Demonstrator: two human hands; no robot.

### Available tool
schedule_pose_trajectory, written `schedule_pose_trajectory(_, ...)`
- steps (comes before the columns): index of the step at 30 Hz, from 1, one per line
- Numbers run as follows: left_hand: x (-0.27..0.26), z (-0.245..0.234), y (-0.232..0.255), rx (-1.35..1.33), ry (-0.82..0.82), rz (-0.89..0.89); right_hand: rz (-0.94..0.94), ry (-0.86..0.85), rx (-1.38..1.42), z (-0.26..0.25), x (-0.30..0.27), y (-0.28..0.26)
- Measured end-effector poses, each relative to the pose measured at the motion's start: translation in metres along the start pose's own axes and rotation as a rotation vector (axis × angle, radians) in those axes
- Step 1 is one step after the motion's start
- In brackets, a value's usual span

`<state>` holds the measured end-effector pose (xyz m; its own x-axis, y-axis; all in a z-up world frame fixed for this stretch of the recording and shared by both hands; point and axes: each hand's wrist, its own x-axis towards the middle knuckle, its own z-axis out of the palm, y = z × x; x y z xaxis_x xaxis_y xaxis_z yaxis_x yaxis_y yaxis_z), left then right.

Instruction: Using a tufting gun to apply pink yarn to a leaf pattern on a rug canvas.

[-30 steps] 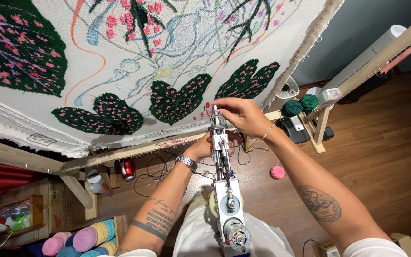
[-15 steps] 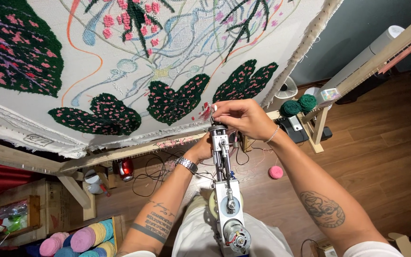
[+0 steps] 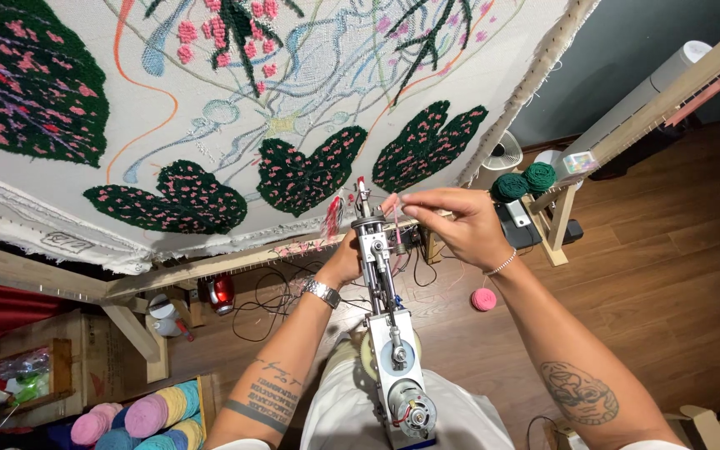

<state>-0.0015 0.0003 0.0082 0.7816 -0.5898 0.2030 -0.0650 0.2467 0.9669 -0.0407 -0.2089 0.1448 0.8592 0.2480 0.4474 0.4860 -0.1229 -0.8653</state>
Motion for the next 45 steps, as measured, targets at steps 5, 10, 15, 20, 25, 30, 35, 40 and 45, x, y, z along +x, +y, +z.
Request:
schedule_pose_trajectory(5,-0.001,-0.012,-0.028,-0.148,0.020,-0.026,-0.112,-0.113,-0.312,-0.003,-0.006,-0.009)
schedule_pose_trajectory(10,-0.001,-0.002,0.001,-0.137,0.009,0.026,-0.075,-0.150,-0.279,-0.001,-0.011,-0.006)
schedule_pose_trajectory(15,0.002,-0.003,-0.004,0.039,0.000,0.130,0.141,0.010,0.031,0.014,-0.021,0.016)
schedule_pose_trajectory(20,0.004,-0.006,-0.017,0.149,-0.018,0.174,0.264,0.337,0.480,0.032,-0.021,0.034)
schedule_pose_trajectory(25,0.007,-0.018,-0.071,-0.046,0.060,0.026,0.198,0.406,0.488,0.049,-0.014,0.032)
schedule_pose_trajectory(30,0.008,-0.012,-0.059,-0.005,0.088,-0.070,0.081,0.398,0.200,0.059,-0.010,0.028)
schedule_pose_trajectory(35,0.008,-0.011,-0.057,-0.053,0.097,-0.085,0.033,0.398,0.013,0.060,-0.008,0.022)
schedule_pose_trajectory(40,0.009,-0.010,-0.057,0.054,0.080,-0.049,-0.122,0.273,-0.268,0.051,0.001,-0.002)
schedule_pose_trajectory(45,0.010,-0.001,-0.039,0.020,0.081,-0.059,-0.175,0.109,-0.326,0.040,0.008,0.000)
